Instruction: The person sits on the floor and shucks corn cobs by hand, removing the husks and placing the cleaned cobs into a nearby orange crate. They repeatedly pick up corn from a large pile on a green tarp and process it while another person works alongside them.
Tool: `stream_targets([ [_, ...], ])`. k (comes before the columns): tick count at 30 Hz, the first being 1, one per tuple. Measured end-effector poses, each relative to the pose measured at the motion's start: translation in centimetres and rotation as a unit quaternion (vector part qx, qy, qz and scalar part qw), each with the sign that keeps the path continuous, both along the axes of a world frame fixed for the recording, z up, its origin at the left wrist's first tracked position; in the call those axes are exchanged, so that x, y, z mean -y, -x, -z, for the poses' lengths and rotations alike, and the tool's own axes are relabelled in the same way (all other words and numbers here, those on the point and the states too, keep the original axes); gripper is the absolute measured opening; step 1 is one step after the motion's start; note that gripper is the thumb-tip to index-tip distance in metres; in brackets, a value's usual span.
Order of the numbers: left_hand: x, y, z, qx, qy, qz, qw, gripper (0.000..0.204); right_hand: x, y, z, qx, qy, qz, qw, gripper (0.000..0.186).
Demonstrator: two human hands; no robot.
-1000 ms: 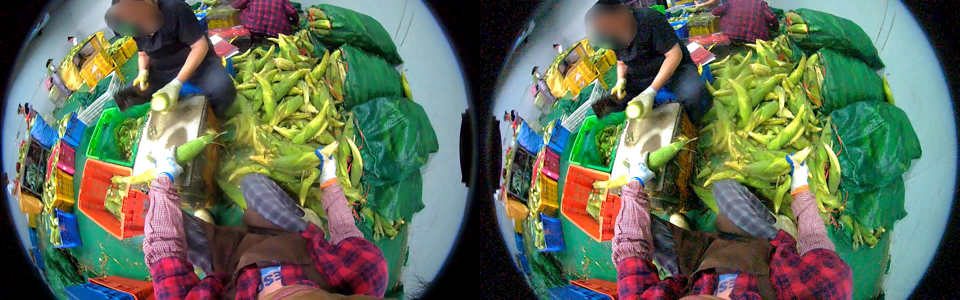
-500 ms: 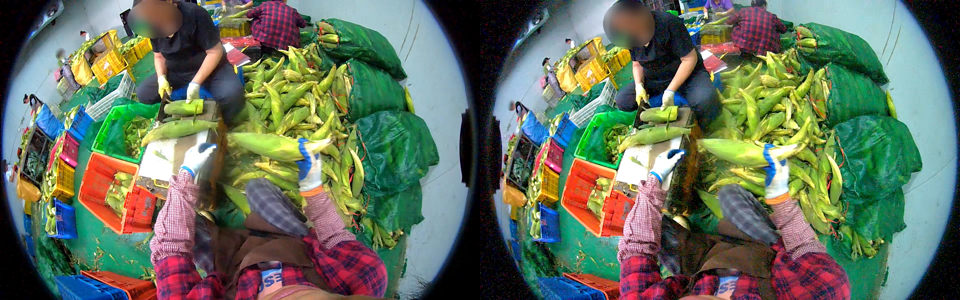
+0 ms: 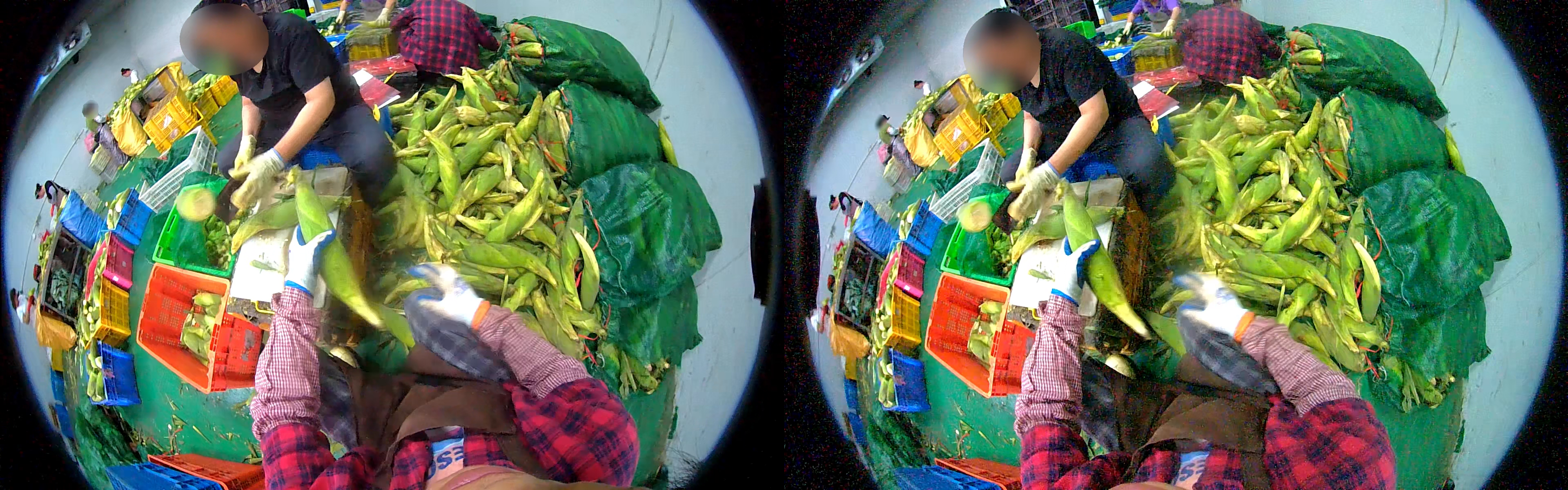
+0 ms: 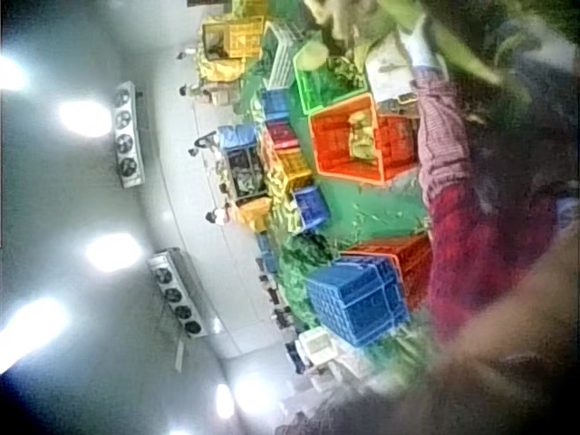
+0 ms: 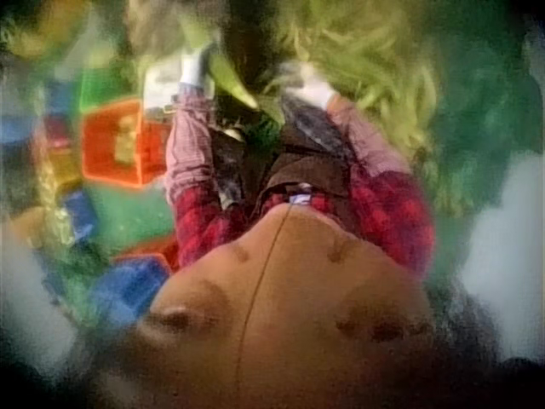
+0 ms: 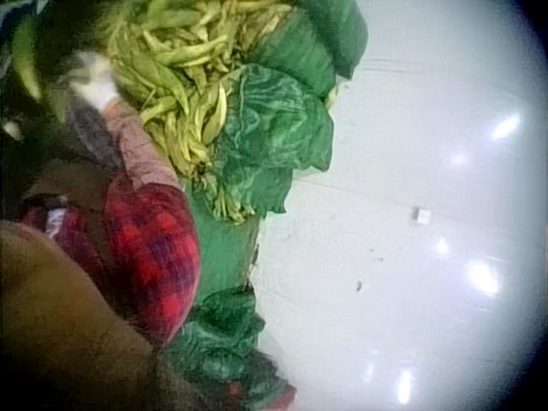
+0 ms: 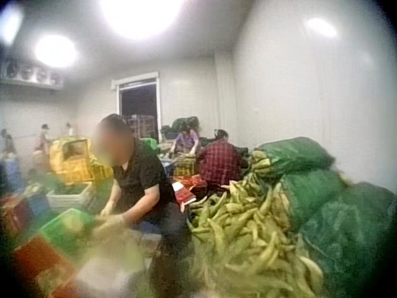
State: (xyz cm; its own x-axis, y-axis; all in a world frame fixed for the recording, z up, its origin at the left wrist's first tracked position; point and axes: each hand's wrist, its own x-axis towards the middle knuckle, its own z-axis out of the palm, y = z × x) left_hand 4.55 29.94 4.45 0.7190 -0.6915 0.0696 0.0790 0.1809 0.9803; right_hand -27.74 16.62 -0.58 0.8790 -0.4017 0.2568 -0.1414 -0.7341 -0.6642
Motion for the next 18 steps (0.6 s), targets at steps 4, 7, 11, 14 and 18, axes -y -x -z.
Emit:
stream_targets([
  [4,-1.5,-1.0,-1.6,0.333,-0.207,-0.084,0.916,0.085,7.4,8.4,9.0,-0.114,-0.086,0.294,0.945,0.077],
  [7,-1.9,0.2,-2.7,0.431,-0.293,-0.069,0.851,0.088,11.1,16.3,16.1,-0.229,-0.118,0.489,0.834,0.085],
  [11,-3.2,0.3,-3.8,0.554,-0.421,-0.037,0.718,0.087,11.4,19.3,21.7,-0.255,-0.254,0.577,0.733,0.092],
  [14,-1.4,0.4,-1.5,0.621,-0.461,-0.004,0.634,0.079,13.9,23.4,25.7,-0.220,-0.393,0.565,0.691,0.097],
  [18,-2.4,-2.8,2.6,0.567,-0.546,0.070,0.613,0.076,14.3,20.9,28.8,-0.138,-0.308,0.555,0.761,0.097],
])
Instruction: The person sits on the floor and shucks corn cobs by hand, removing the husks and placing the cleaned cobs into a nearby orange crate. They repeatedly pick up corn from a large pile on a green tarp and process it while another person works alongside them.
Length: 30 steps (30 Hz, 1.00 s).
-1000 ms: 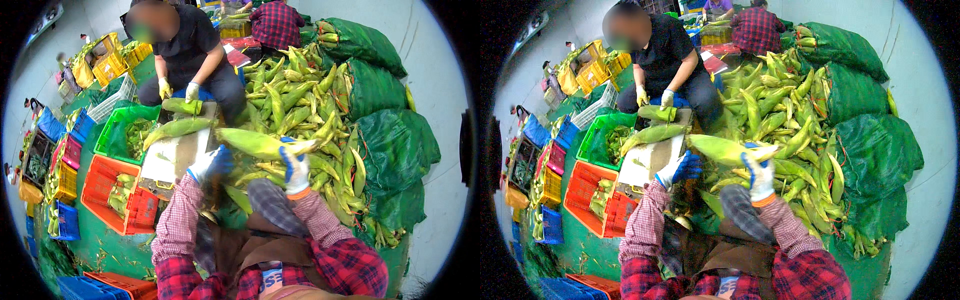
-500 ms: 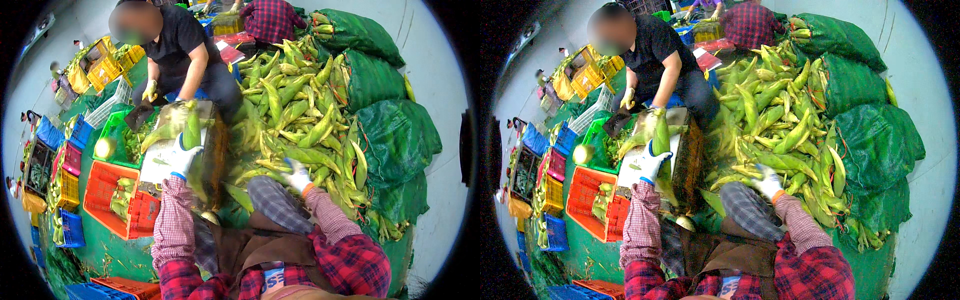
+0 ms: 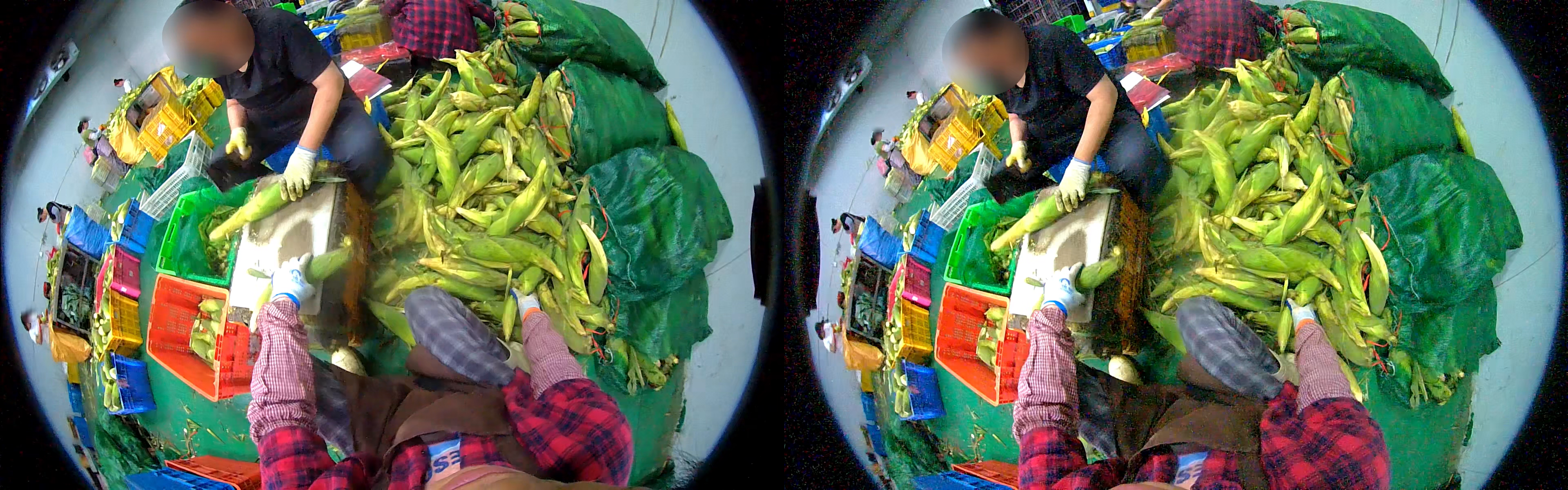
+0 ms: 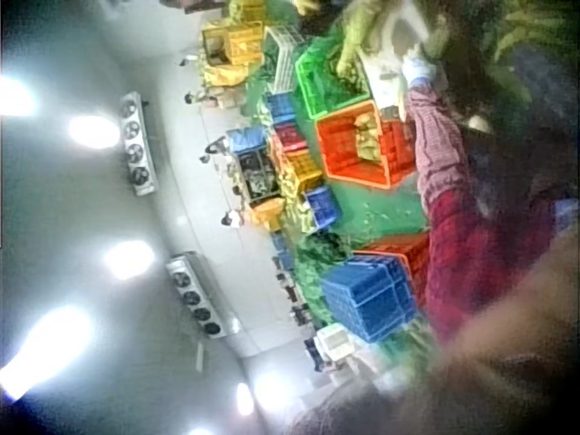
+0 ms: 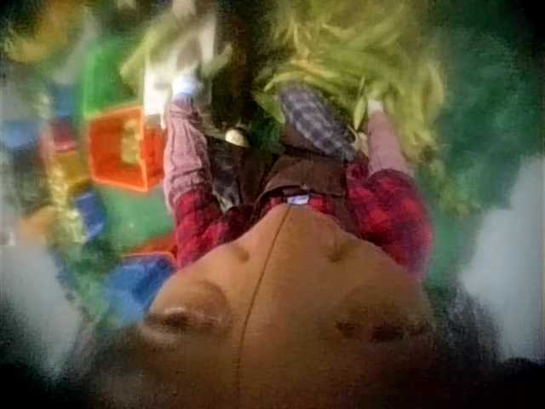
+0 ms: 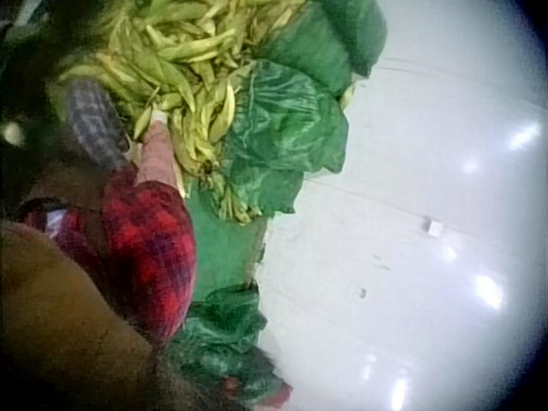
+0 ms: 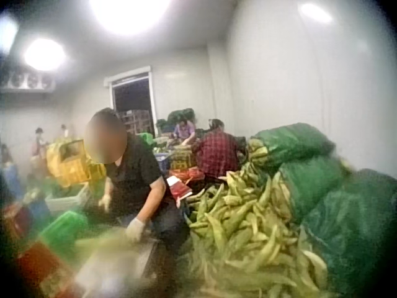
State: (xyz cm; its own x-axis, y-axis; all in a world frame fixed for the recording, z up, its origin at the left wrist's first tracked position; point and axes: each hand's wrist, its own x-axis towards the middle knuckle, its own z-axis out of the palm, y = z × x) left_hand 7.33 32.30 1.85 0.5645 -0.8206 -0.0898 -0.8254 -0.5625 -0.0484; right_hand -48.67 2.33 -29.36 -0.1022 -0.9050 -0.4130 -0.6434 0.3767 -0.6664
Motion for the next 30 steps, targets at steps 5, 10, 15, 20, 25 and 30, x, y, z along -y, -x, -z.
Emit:
stream_targets([
  [5,-0.6,0.3,0.1,0.008,-0.018,0.002,1.000,0.081,2.7,-0.6,6.1,0.025,-0.058,0.100,0.993,0.086],
  [10,1.1,0.6,1.3,-0.007,0.030,0.019,0.999,0.079,8.1,5.1,9.4,-0.022,-0.030,-0.020,0.999,0.068],
  [15,1.0,0.2,1.9,-0.005,0.052,0.024,0.998,0.077,5.6,4.5,7.0,0.340,-0.116,0.221,0.907,0.053],
  [20,2.0,1.3,1.0,-0.020,0.024,0.011,0.999,0.077,5.7,9.2,0.2,0.542,-0.097,0.139,0.823,0.052],
  [25,-2.7,-0.8,-0.1,0.017,-0.016,-0.026,0.999,0.078,-0.9,0.2,-7.9,0.632,-0.312,0.204,0.679,0.052],
  [30,0.7,1.0,0.1,0.002,0.001,0.004,1.000,0.073,0.1,1.5,-9.2,0.692,-0.346,0.209,0.598,0.043],
])
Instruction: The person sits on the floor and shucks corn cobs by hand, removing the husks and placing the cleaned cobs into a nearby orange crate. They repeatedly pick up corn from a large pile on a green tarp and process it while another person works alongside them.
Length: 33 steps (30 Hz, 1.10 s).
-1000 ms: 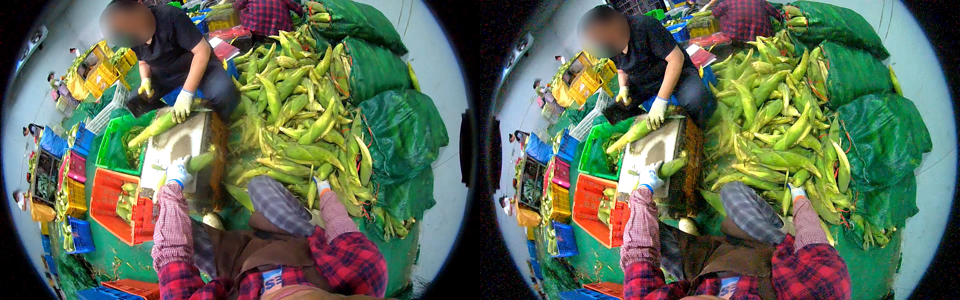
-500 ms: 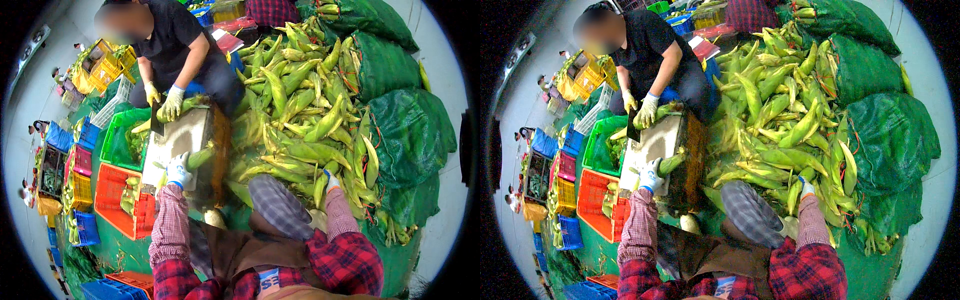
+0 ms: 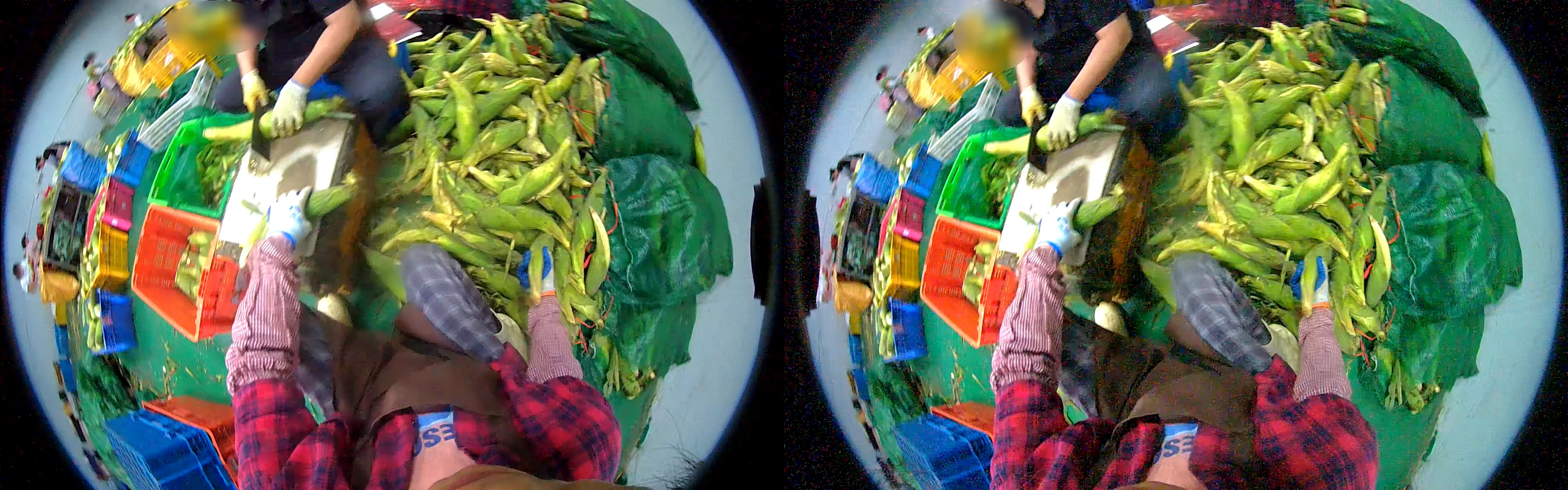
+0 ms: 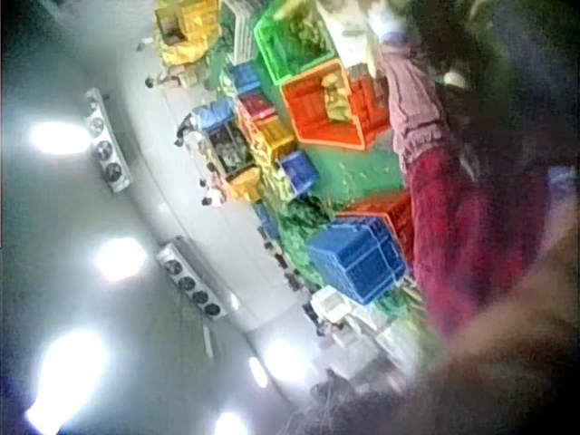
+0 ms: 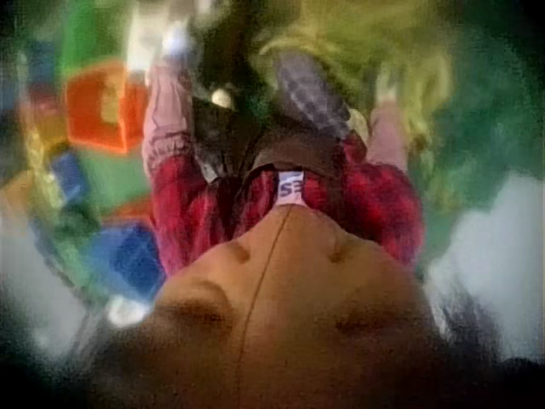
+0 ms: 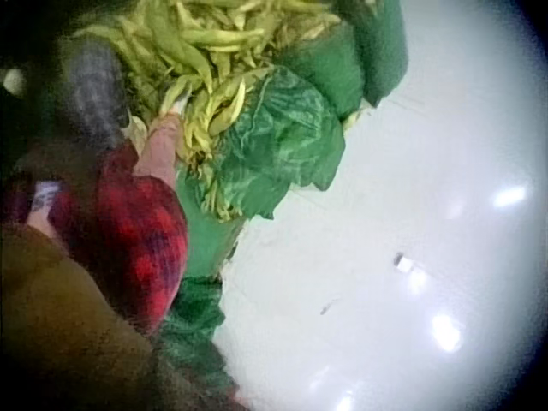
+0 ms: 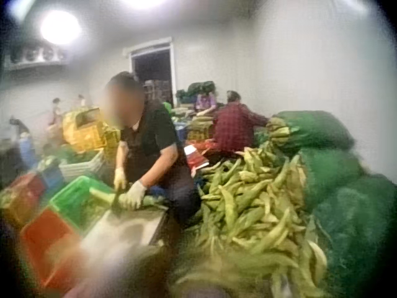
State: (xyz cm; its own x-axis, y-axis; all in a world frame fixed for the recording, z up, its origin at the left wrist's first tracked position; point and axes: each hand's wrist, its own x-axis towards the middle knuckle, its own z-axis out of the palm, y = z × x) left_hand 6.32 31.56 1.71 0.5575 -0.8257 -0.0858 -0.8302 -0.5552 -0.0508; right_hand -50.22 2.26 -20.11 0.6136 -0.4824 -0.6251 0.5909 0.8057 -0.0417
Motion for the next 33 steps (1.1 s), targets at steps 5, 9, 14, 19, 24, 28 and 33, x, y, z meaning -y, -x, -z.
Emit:
stream_targets([
  [5,-0.6,-1.4,0.0,0.022,-0.030,-0.016,0.999,0.065,-5.5,-2.0,-5.4,0.065,0.035,-0.156,0.985,0.048],
  [9,0.0,-0.9,-1.1,0.057,-0.038,-0.014,0.998,0.064,-11.4,-4.3,-10.1,-0.086,0.078,-0.107,0.988,0.047],
  [14,-0.3,-1.9,0.7,0.068,-0.031,-0.009,0.997,0.065,-14.4,-7.5,-15.5,-0.204,0.268,-0.173,0.925,0.035],
  [19,-0.6,-2.3,0.4,0.079,0.001,-0.013,0.997,0.066,-14.9,-12.1,-20.3,-0.222,0.423,-0.202,0.855,0.051],
  [24,-0.5,-2.5,-1.6,0.185,0.202,-0.021,0.961,0.075,-15.4,-16.3,-20.8,-0.170,0.487,-0.216,0.829,0.054],
  [28,1.4,-1.5,-0.7,-0.091,0.358,-0.029,0.929,0.083,-16.2,-20.9,-20.6,-0.171,0.592,-0.187,0.765,0.065],
  [33,3.1,4.5,-0.3,-0.677,0.233,0.034,0.698,0.081,-17.2,-26.7,-20.6,-0.322,0.718,-0.148,0.599,0.097],
])
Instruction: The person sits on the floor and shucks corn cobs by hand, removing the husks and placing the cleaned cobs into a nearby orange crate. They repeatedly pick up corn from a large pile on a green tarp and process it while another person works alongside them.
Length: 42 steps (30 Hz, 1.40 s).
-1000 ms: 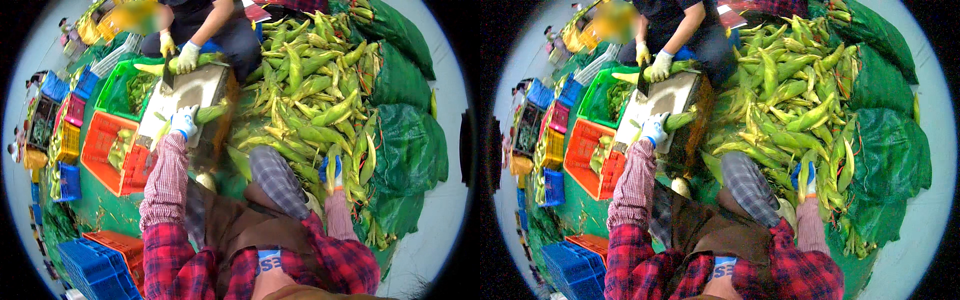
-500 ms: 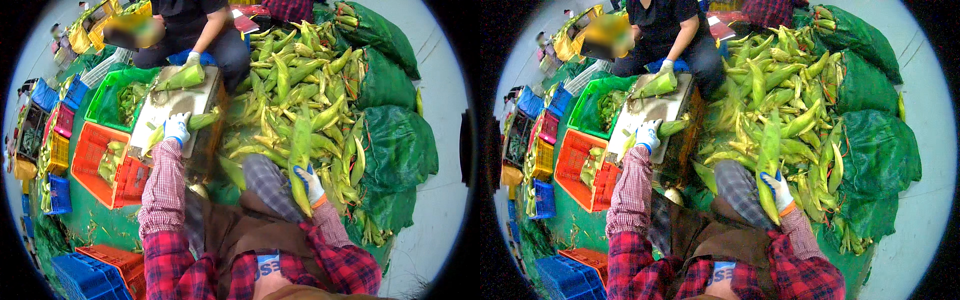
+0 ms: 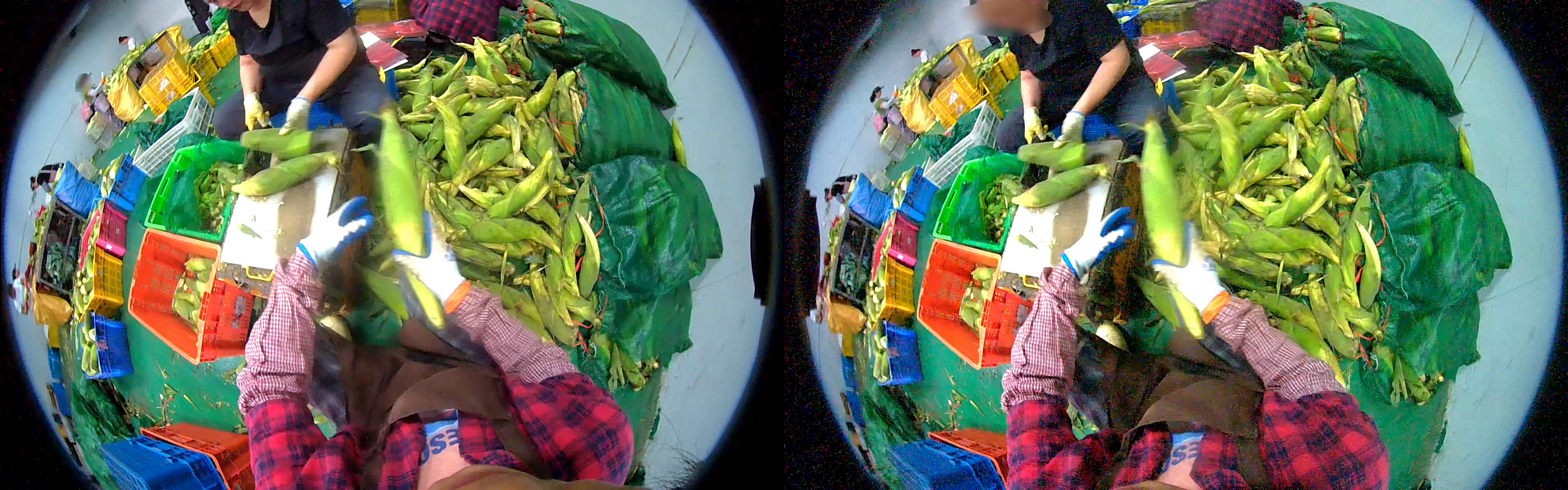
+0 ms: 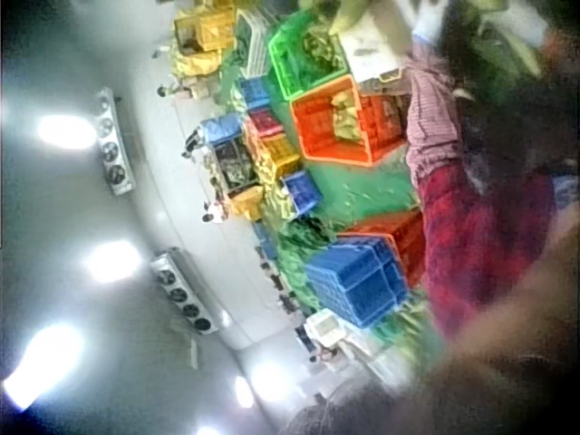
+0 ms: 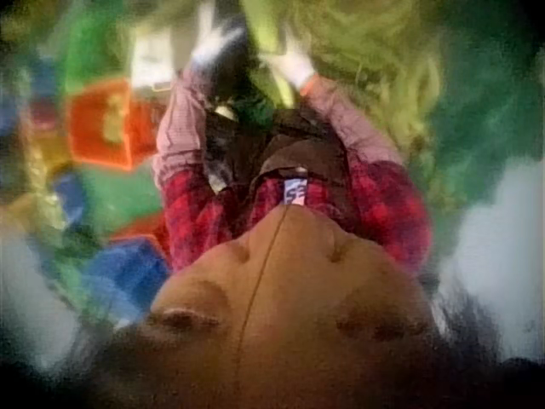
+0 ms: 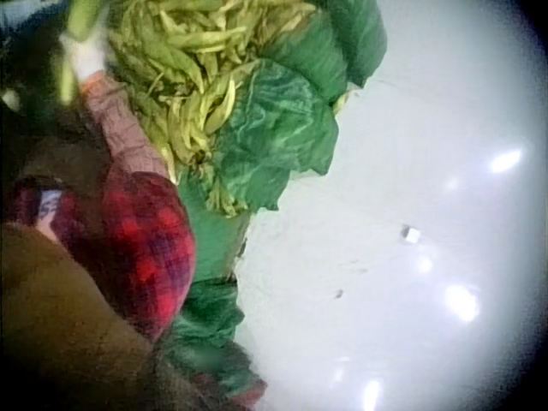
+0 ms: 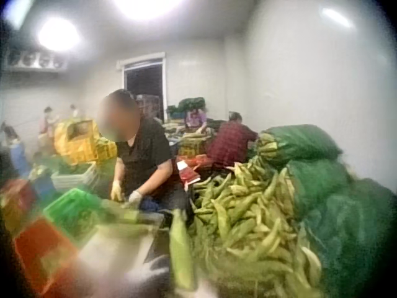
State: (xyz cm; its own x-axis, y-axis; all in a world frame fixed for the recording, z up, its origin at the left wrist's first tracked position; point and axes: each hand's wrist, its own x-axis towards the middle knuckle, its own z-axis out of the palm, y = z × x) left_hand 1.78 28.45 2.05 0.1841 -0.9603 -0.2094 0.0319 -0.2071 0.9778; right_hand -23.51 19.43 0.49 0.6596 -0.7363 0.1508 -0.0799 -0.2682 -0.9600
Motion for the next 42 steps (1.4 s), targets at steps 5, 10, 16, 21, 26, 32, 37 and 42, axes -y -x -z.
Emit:
stream_targets([
  [5,1.2,2.6,0.8,-0.243,0.016,-0.172,0.954,0.056,-0.9,-3.1,-0.4,-0.008,0.039,-0.138,0.990,0.099],
  [10,0.1,0.6,-1.7,-0.156,0.049,-0.193,0.967,0.062,2.1,0.8,2.4,-0.019,-0.135,-0.186,0.973,0.080],
  [16,-3.3,-5.3,-3.5,0.448,0.047,-0.278,0.848,0.083,10.8,9.3,9.4,-0.332,-0.020,0.116,0.936,0.074],
  [21,-3.0,-5.4,-3.7,0.649,-0.041,-0.175,0.739,0.085,18.2,18.5,16.4,-0.523,0.090,0.203,0.823,0.087],
  [26,-4.7,-6.2,-1.3,0.702,-0.208,-0.040,0.681,0.078,19.7,14.7,14.2,-0.585,0.232,0.109,0.769,0.085],
  [32,-4.1,-7.2,1.8,0.648,-0.230,-0.073,0.722,0.081,19.9,6.3,16.3,-0.610,0.341,-0.102,0.708,0.080],
  [37,-2.2,-4.9,0.9,0.677,-0.258,-0.064,0.686,0.079,19.3,4.7,18.3,-0.644,0.441,-0.130,0.612,0.037],
  [42,-3.6,-5.8,0.9,0.679,-0.248,-0.088,0.685,0.077,15.1,6.8,12.5,-0.591,0.492,-0.235,0.594,0.050],
])
